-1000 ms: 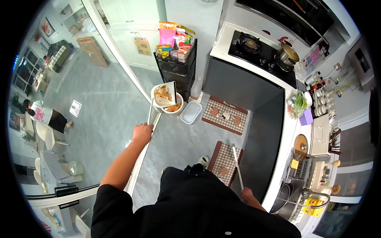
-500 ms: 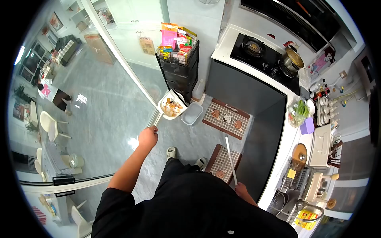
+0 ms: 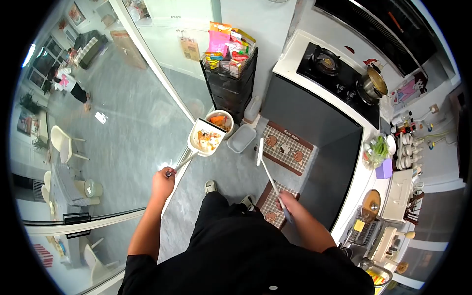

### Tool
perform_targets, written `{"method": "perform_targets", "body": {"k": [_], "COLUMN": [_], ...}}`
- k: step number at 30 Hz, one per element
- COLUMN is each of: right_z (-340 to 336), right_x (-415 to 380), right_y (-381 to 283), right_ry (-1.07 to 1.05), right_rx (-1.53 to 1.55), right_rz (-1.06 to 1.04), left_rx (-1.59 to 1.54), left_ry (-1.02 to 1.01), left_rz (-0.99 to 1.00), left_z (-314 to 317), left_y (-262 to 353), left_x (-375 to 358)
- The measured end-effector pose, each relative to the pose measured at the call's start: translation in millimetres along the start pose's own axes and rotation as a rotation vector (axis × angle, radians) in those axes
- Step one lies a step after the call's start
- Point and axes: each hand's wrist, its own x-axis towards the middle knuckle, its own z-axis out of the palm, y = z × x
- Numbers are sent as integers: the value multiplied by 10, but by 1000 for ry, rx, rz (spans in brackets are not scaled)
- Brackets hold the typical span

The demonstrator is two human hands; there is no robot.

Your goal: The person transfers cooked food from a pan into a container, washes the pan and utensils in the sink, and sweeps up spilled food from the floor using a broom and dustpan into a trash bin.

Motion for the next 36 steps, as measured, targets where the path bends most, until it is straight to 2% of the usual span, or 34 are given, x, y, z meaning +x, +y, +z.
{"method": "perform_targets", "body": {"k": [1,3,5,7,8,11,14,16,18,19,20,21,23,24,26,27,28,30,32,34,36], "right_z": [389,1101,1710,2456,2784,3641,4098,4342,4432,4455,4471,4457,4336,4187,3869,3708,3551,3328,3236,3188,3163], "right_x": [-150,-214,131,185,264,433,823,845,932,983,1020,1064,1602,2041,2871,3287,3759,4683,5304,5855,6256], "right_y": [-288,-753,-936,-1148,-1126,-970,-562,-425,-350,-355,-404,-492,-647,-664,-909,-1090,-1239,-1275,-1462,-1442,-1489], "right_ry": [13,-163,-380,-420,-413,-357,-397,-382,-521,-582,-643,-622,-493,-370,-69,-45,-8,142,178,258,260], "right_rx": [-75,20,101,103,77,-6,-115,-181,-144,-222,-300,-275,-295,-291,-247,-213,-303,-177,-217,-118,-18], "right_rz": [-99,-81,-69,-4,-1,-40,-92,-44,-59,-81,-106,-89,-137,-244,-184,-71,12,12,130,183,229], "left_rx": [-24,-141,-161,-150,-129,-78,-131,-71,3,7,-55,-127,-177,-156,-156,-120,-81,-82,-103,-141,-124], "left_ry": [-18,-53,-78,-166,-170,-297,-319,-350,-336,-305,-219,-201,-169,-156,-213,-195,-183,-165,-90,-255,-204], "left_rz": [-58,-158,-158,-195,-142,-138,-207,-218,-221,-195,-182,-250,-342,-371,-503,-536,-575,-619,-687,-859,-878], "left_z": [-2,82,330,554,732,858,850,763,690,716,761,745,660,637,588,618,659,650,669,569,624], "left_y": [-81,-284,-579,-835,-996,-950,-939,-982,-1018,-1130,-1230,-1251,-1323,-1351,-1412,-1503,-1575,-1596,-1550,-1566,-1540], "left_x": [21,104,261,449,515,639,691,730,721,688,652,681,724,752,797,775,733,701,658,554,526]}}
